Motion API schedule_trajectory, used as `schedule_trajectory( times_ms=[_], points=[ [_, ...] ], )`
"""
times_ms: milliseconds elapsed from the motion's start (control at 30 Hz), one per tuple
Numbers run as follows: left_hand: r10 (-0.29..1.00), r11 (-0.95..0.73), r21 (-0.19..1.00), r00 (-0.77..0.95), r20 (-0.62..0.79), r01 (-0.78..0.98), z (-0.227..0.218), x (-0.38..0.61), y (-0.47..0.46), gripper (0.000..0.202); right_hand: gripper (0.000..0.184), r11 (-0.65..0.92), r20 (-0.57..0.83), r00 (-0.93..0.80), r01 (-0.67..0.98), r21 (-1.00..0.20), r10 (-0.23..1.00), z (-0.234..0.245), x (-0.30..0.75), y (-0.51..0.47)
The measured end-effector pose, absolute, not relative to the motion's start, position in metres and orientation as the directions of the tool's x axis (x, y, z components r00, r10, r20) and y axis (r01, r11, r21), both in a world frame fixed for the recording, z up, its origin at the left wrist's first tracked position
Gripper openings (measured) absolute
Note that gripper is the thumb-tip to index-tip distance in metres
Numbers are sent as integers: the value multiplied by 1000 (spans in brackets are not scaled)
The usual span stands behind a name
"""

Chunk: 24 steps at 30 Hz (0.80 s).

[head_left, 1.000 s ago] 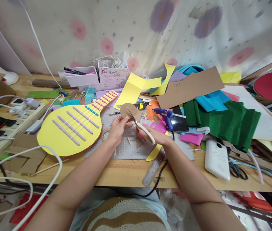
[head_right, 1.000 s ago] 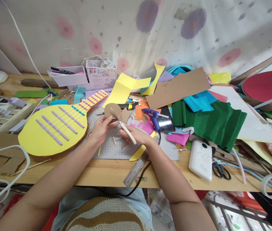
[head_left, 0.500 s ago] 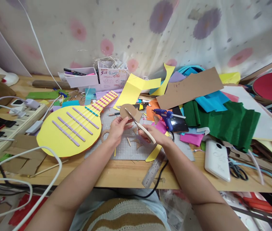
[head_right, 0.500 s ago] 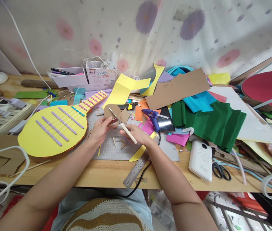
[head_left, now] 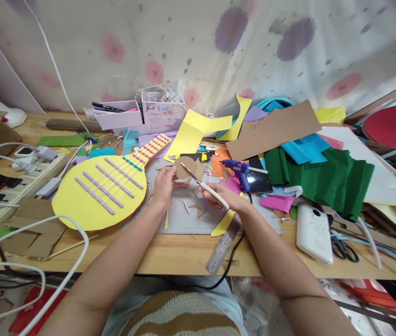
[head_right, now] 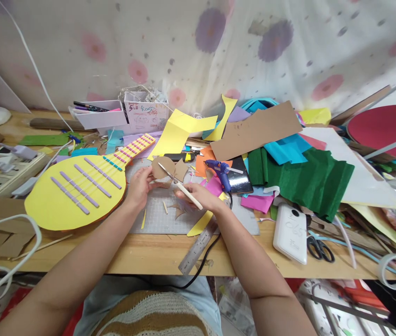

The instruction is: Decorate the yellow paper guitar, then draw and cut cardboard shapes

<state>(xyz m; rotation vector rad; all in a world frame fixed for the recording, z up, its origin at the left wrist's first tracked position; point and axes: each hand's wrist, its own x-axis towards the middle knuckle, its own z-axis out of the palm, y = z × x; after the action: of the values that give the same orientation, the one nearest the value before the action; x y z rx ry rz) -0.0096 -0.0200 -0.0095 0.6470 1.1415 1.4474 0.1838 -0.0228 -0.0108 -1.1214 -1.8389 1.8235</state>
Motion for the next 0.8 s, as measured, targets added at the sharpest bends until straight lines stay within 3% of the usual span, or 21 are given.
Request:
schedule_trajectory(
  times_ms=[133, 367, 467, 633, 800],
  points=[
    [975, 106, 963, -164, -150, -248, -4, -29, -13, 17, 51, -15, -315, -749, 377, -926, 583, -8, 198, -19],
    [983, 170, 982, 88, -163, -83, -7, -41, -12, 19, 56, 219, -191, -777, 389, -895, 600, 4, 204, -16],
    [979, 187, 971, 108, -173, -145, -7, -38, -13, 23, 56, 219, -159, -765, 367, -904, 624, 1, 204, -16],
    [980, 132, 926, -93, -175, -353, -5, -30, -11, 24, 65, 169, -130, -766, 299, -939, 630, -7, 203, -17],
    [971, 136, 889, -118, -207, -438, -8, -18, -14, 21, 63, 119, -166, -776, 296, -948, 609, -3, 192, -23]
  ],
)
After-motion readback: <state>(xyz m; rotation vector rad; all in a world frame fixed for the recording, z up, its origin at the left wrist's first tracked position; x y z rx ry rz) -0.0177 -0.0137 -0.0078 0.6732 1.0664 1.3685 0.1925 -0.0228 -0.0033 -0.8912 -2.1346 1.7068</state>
